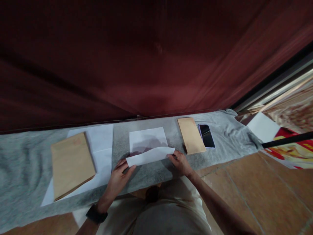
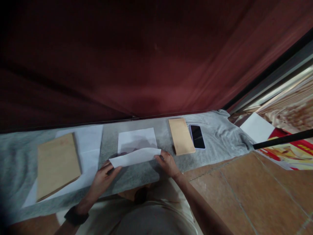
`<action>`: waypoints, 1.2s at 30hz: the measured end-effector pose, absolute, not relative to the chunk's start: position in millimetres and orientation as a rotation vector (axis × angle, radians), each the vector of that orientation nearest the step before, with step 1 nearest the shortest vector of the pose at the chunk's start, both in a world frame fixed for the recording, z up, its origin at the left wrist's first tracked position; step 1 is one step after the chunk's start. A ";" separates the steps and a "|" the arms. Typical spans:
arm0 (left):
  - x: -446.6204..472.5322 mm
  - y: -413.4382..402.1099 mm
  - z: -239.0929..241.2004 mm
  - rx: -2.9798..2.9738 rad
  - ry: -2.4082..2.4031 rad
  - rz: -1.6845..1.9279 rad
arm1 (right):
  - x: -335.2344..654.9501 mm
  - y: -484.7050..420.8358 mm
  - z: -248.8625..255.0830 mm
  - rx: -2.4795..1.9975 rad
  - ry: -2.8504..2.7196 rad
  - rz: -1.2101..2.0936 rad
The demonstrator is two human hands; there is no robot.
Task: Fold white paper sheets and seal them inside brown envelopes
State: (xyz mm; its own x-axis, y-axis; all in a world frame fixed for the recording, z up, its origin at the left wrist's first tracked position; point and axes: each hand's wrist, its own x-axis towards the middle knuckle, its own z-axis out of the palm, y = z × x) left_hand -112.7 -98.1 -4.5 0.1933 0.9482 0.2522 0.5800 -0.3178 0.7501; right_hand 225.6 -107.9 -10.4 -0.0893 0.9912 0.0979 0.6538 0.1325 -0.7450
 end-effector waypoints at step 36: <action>-77.8 -46.3 25.4 1.665 2.078 0.224 | 187.6 -41.9 9.0 -2.353 -1.828 0.451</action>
State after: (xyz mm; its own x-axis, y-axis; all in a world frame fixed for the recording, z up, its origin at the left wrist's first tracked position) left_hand -77.8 -46.3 25.4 -0.1573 0.9545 -0.2535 0.8786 0.2525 0.4053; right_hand 187.6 -41.9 9.0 0.2225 0.9625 -0.1550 0.9242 -0.2589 -0.2807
